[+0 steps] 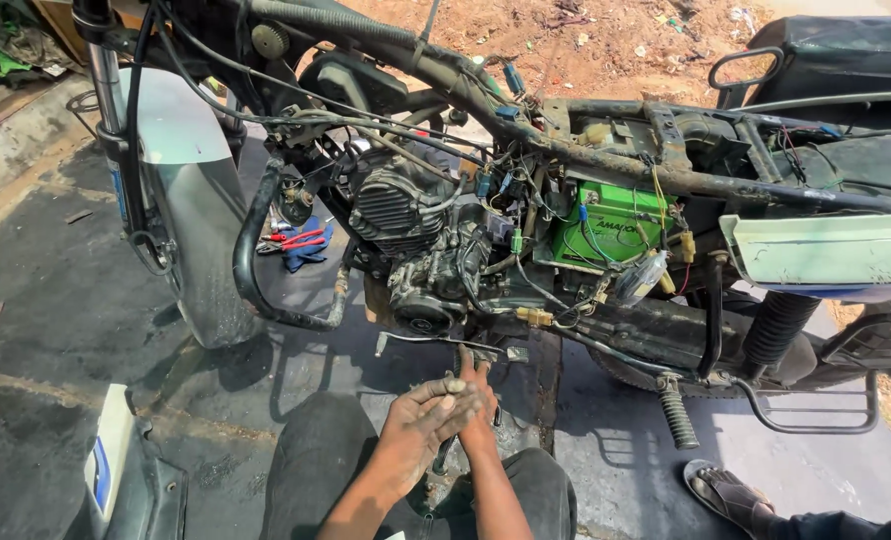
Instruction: Repairing and inspecting a motorcycle engine and chassis.
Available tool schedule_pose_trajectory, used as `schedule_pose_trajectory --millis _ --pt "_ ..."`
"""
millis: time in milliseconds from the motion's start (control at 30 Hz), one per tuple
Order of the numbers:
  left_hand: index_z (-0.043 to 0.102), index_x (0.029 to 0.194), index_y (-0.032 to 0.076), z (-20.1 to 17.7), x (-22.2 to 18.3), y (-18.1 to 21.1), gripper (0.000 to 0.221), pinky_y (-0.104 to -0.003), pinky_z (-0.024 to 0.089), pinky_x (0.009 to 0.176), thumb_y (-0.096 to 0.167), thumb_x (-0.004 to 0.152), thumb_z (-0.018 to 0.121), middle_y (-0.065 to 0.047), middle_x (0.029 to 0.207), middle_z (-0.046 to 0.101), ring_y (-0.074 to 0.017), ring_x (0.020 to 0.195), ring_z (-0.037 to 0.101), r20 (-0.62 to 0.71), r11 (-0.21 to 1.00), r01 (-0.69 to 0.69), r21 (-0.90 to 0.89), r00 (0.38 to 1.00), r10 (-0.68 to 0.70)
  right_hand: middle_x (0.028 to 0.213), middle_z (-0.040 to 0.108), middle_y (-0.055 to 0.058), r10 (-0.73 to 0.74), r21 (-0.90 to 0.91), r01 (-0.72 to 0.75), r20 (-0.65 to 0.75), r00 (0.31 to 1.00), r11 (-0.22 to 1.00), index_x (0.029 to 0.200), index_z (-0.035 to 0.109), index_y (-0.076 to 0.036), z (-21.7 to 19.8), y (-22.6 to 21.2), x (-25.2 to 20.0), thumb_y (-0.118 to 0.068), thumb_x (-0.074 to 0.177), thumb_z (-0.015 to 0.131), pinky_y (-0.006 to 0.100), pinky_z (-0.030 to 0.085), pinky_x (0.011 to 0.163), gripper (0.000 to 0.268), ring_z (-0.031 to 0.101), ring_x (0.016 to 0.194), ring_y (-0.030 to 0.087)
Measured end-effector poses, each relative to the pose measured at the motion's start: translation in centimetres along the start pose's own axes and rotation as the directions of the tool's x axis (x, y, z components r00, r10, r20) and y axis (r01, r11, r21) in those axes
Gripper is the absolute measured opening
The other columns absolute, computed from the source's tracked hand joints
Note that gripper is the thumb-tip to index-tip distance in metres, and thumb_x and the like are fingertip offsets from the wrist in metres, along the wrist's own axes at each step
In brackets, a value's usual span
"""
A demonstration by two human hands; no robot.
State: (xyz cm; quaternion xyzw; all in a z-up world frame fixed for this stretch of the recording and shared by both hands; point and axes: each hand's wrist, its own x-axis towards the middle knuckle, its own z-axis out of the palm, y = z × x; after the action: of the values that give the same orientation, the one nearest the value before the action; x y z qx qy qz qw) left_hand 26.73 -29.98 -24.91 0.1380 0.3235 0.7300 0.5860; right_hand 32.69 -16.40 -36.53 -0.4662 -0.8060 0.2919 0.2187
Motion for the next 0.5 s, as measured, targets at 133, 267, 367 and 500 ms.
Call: schedule_pose_trajectory --millis 133,267,367,500 --pt "0.066 0.116 -0.006 -3.5 -1.7 0.9 0.034 -0.035 0.062 0.078 0.021 0.096 0.064 -0.015 0.101 0.074 -0.0220 0.087 0.075 -0.053 0.969 -0.077 0.237 0.994 0.092 0.152 0.046 0.016 0.270 -0.105 -0.258 0.132 0.954 0.960 0.152 0.041 -0.034 -0.2 -2.0 0.8 -0.039 0.091 0.064 0.053 0.052 0.098 0.065 0.064 0.118 0.043" --pt "0.071 0.113 -0.006 -8.9 -2.2 2.5 0.039 -0.034 0.063 0.066 0.029 0.096 0.063 -0.014 0.085 0.074 -0.0210 0.072 0.076 -0.140 0.941 0.000 0.338 0.989 0.051 0.154 0.046 0.011 0.288 -0.077 -0.284 0.047 0.956 0.956 0.148 0.043 -0.036 1.2 -1.2 0.9 -0.037 0.087 0.070 0.054 0.050 0.100 0.067 0.060 0.123 0.044" --pt "0.070 0.111 -0.006 -12.3 -1.6 3.4 0.039 -0.034 0.064 0.066 0.029 0.097 0.063 -0.014 0.086 0.075 -0.0205 0.073 0.076 -0.138 0.925 0.057 0.377 0.990 -0.005 0.149 0.051 0.010 0.318 -0.055 -0.316 0.036 0.947 0.947 0.149 0.044 -0.038 1.0 -2.2 1.0 -0.036 0.086 0.071 0.053 0.049 0.101 0.068 0.060 0.125 0.042" --pt "0.069 0.111 -0.007 -15.0 1.5 3.5 0.035 -0.032 0.062 0.066 0.026 0.100 0.062 -0.014 0.086 0.075 -0.0193 0.073 0.075 -0.060 0.915 0.115 0.387 0.993 -0.100 0.145 0.056 0.011 0.314 -0.008 -0.315 -0.039 0.949 0.949 0.144 0.050 -0.036 1.7 -2.9 1.0 -0.031 0.083 0.074 0.050 0.050 0.101 0.066 0.059 0.125 0.040"
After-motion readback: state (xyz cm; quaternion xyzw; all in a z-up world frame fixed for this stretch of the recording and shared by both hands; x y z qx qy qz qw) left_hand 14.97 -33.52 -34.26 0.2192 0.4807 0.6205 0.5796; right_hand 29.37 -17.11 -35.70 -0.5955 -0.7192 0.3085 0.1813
